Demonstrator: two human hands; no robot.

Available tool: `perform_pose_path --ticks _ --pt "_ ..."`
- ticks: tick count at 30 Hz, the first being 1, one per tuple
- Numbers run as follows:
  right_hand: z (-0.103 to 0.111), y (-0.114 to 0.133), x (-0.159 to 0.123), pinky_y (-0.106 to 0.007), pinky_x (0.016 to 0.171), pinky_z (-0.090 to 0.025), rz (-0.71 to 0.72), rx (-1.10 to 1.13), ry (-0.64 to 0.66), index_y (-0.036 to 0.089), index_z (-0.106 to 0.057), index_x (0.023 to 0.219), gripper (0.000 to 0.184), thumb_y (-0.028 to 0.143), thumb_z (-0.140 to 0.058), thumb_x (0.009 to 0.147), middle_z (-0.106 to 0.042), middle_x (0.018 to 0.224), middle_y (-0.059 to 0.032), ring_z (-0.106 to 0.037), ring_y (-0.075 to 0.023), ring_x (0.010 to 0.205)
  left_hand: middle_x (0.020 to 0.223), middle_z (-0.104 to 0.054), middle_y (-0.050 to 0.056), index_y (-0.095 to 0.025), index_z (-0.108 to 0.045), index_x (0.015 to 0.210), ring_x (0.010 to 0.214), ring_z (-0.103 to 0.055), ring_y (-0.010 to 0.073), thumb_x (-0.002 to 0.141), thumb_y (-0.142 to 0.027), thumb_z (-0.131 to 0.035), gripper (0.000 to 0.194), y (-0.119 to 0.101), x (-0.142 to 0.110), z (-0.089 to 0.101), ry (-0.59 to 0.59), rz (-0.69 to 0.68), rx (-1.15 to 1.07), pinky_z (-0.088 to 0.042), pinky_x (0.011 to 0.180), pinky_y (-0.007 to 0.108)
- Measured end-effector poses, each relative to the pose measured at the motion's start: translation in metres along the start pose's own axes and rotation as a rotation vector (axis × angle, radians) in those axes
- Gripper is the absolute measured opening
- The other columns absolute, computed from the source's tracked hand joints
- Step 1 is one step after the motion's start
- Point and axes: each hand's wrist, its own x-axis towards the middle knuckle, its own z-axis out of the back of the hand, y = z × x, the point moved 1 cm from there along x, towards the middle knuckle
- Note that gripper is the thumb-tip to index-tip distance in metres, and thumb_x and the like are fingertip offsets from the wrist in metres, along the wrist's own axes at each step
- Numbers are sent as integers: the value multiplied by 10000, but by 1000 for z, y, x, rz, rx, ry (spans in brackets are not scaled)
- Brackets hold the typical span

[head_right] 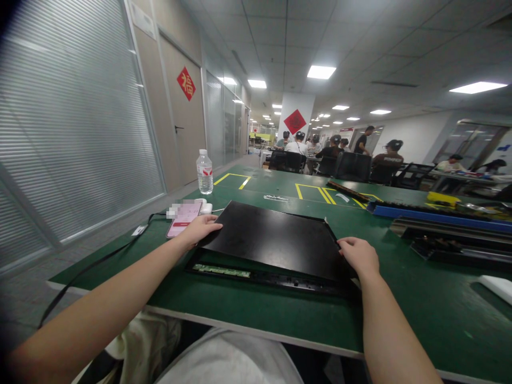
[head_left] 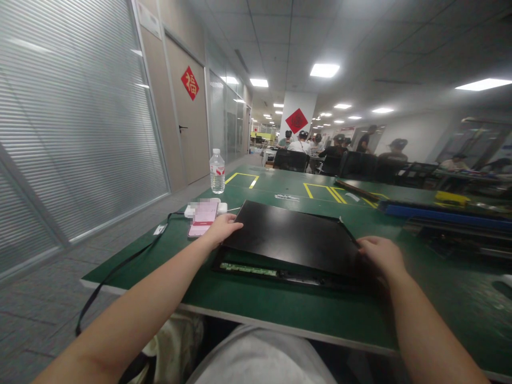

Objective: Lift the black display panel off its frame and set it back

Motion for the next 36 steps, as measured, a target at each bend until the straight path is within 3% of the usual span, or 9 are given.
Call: perform_pose_path --ticks 11,23,36 --pt "0 5 -6 -333 667 -467 102 -143 -30 271 -797 919 341 410 -531 758 -756 930 -82 -680 -270 854 720 -754 43 -151 -671 878 654 -718 219 610 -198 -793 299 0 1 0 -15 -2 22 -555 634 304" --pt "0 1 0 -336 637 -466 17 -21 -12 254 -785 915 325 394 -532 768 -761 814 -58 -685 -260 809 727 -748 50 -153 -665 894 631 -704 215 614 -244 -796 322 5 5 2 -9 -21 80 -525 579 286" --pt "3 7 -5 -346 657 -458 -2 -37 7 259 -778 943 332 383 -518 778 -764 837 -50 -684 -279 871 729 -750 51 -152 -667 886 645 -707 226 611 -240 -781 310 2 3 1 -30 -42 134 -521 592 292"
